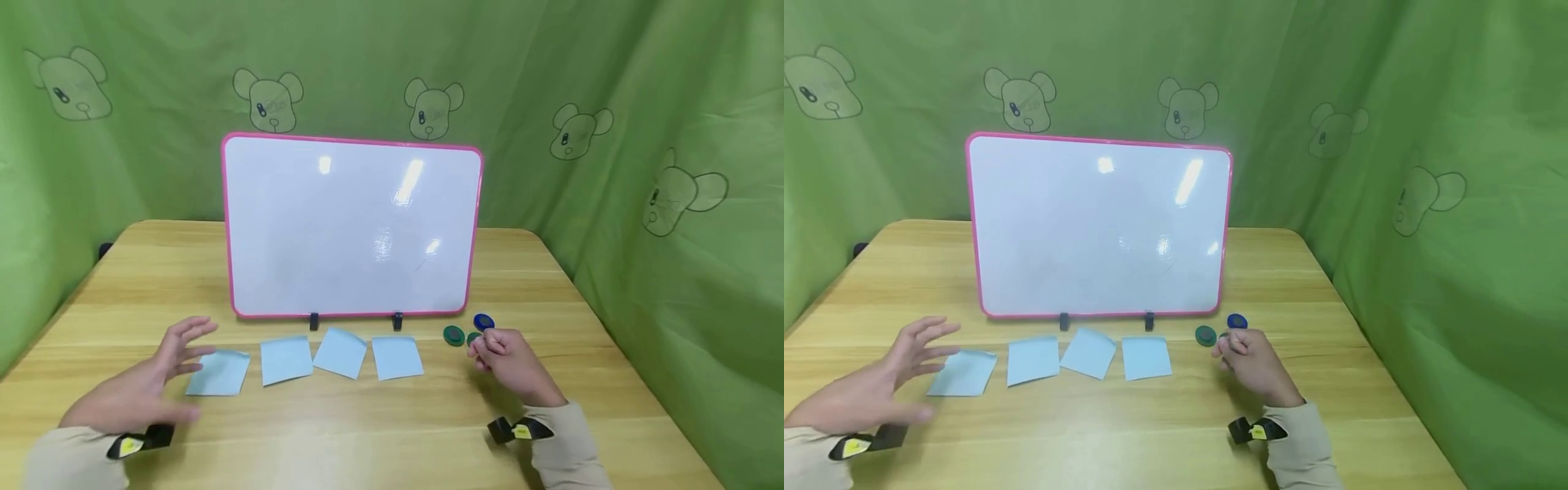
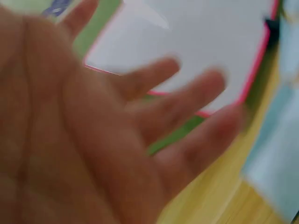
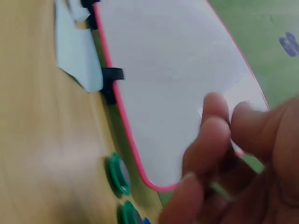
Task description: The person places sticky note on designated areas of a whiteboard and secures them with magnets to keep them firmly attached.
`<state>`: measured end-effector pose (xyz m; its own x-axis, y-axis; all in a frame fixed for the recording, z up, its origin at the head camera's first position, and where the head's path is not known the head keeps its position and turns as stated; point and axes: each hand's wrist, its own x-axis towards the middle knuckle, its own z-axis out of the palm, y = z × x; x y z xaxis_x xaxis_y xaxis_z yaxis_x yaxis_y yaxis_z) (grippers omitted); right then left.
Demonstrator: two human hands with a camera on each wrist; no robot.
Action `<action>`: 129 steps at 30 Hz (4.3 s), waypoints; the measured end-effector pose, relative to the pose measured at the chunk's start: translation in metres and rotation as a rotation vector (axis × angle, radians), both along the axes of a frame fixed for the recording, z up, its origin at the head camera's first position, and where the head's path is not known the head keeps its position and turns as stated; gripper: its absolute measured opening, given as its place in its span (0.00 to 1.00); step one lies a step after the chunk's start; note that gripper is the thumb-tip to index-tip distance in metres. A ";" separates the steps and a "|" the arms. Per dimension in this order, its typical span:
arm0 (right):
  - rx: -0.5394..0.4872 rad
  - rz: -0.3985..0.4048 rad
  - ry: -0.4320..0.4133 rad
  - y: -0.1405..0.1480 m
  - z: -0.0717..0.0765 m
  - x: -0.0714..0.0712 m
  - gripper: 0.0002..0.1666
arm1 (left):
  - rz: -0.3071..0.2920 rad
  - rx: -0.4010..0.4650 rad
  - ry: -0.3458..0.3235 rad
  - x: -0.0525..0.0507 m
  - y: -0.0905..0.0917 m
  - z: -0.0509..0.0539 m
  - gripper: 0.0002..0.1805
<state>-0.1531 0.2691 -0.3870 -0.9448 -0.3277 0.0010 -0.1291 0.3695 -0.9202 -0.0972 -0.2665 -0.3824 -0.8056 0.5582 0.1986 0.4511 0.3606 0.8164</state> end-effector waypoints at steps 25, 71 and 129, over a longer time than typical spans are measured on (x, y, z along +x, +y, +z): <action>0.641 -0.005 0.018 0.007 -0.002 0.002 0.20 | 0.434 -0.505 -0.145 -0.024 0.000 -0.021 0.39; 0.683 -0.136 0.112 0.003 -0.015 -0.004 0.31 | 0.428 -0.436 -0.020 -0.024 0.025 -0.028 0.18; 0.612 -0.241 0.176 0.002 -0.015 -0.009 0.11 | 0.545 -0.183 0.038 -0.022 0.030 -0.018 0.21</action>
<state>-0.1621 0.2709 -0.4016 -0.9943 -0.0981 0.0426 -0.1061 0.8540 -0.5093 -0.1188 -0.2366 -0.4003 -0.9808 0.0922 0.1718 0.1879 0.6832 0.7057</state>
